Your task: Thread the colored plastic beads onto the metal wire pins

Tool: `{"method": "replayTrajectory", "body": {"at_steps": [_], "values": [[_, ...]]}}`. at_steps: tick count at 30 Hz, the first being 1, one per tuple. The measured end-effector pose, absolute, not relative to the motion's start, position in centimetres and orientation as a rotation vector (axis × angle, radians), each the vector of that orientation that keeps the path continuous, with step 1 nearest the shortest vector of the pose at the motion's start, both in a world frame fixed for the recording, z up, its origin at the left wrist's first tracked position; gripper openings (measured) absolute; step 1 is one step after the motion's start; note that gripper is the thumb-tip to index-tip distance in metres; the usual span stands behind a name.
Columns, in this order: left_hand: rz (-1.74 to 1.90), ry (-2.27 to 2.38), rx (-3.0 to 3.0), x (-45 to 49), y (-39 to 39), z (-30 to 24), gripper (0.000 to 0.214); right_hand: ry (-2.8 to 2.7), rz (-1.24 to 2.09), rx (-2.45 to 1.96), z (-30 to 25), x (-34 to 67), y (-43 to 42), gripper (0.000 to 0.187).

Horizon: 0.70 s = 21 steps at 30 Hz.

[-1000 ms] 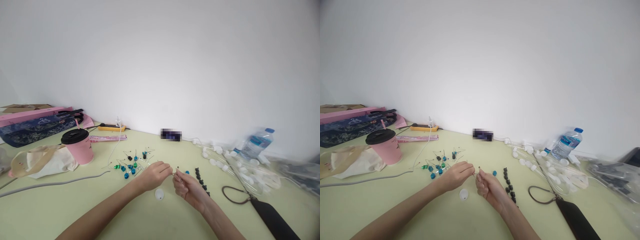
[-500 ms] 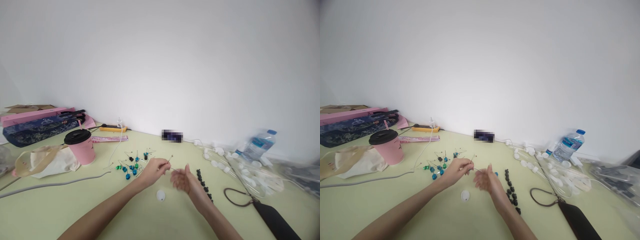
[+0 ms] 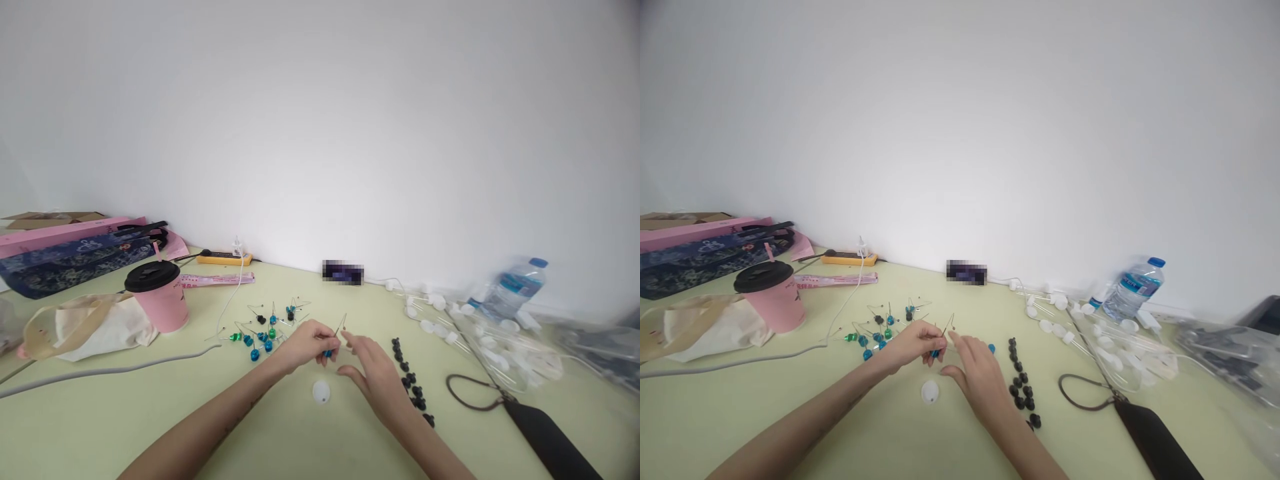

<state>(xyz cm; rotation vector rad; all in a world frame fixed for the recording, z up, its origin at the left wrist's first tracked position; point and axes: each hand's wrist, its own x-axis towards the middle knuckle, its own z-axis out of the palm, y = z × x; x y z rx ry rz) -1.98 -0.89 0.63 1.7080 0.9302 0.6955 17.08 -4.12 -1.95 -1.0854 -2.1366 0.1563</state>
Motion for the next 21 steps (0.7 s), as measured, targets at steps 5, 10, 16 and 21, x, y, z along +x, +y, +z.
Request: {"method": "replayTrajectory", "body": {"at_steps": [5, 10, 16, 21], "values": [[0.882, 1.08, 2.078, -1.6, -1.5, 1.2, 0.032, -1.404, 1.554, -1.189, -0.5, 16.8, -4.0, 0.059], [0.829, 1.086, 2.217, -1.2, -1.6, 1.0, 0.033, -1.485, 1.564, -1.125, -0.6, 16.8, -3.9, 0.041], [0.749, 1.113, 1.994, -2.1, -1.3, -0.3, 0.03, -2.187, 0.321, -1.281, 0.3, 17.5, -4.0, 0.033], [0.675, 1.183, 2.196, -2.9, -3.3, -2.7, 0.024, -2.26, 0.292, -1.354, 2.3, 20.0, -3.3, 0.037]]}}
